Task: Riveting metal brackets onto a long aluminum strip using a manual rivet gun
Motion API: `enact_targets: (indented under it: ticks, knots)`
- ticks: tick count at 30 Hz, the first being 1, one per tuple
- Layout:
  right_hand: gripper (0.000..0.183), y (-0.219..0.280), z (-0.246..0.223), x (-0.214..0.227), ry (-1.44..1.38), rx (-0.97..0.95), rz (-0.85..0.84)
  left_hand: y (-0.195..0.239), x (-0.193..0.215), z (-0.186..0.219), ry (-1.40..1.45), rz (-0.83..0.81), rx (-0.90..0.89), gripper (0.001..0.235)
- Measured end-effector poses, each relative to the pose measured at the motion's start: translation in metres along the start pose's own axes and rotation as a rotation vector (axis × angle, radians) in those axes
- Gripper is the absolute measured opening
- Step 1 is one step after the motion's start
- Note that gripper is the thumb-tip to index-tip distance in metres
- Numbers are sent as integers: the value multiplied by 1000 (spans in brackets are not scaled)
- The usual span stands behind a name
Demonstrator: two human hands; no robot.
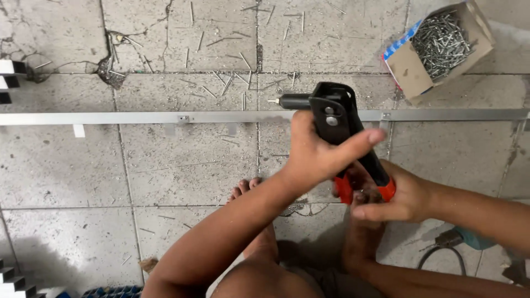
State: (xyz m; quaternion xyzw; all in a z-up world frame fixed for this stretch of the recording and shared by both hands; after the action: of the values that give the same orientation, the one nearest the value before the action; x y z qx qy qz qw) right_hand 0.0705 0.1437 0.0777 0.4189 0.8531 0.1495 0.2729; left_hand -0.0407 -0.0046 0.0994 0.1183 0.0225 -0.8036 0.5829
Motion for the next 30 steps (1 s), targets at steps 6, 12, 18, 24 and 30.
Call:
enact_targets:
  ticks: [6,12,18,24,30]
  knots:
    - [34,36,29,54,338,-11,212,3,105,-30,-984,-230,-520,56]
    - [51,98,81,98,135,-72,445,14,196,-80,-1745,-384,-325,62]
    - [41,139,93,115,198,-29,598,-9,175,-72,-1546,-488,-427,30]
    - [45,165,107,111,188,-57,669,-20,155,-80,-1624,-525,-211,29]
    - [46,182,128,113,232,-76,665,-5,168,-82,-1601,-328,-421,35]
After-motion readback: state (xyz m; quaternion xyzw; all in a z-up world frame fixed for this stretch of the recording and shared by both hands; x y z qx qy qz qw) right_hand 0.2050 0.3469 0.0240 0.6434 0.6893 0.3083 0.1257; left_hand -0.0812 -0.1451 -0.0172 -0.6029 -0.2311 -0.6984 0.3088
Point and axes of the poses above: each hand's wrist, its own y-axis away from the middle knuckle, its own x-axis out of the back of the hand, z = x × y, the point moved 5 cm from there along -y, towards the middle knuckle, and after that the axes turned 2 degrees about -z, right-handed, at the moved point
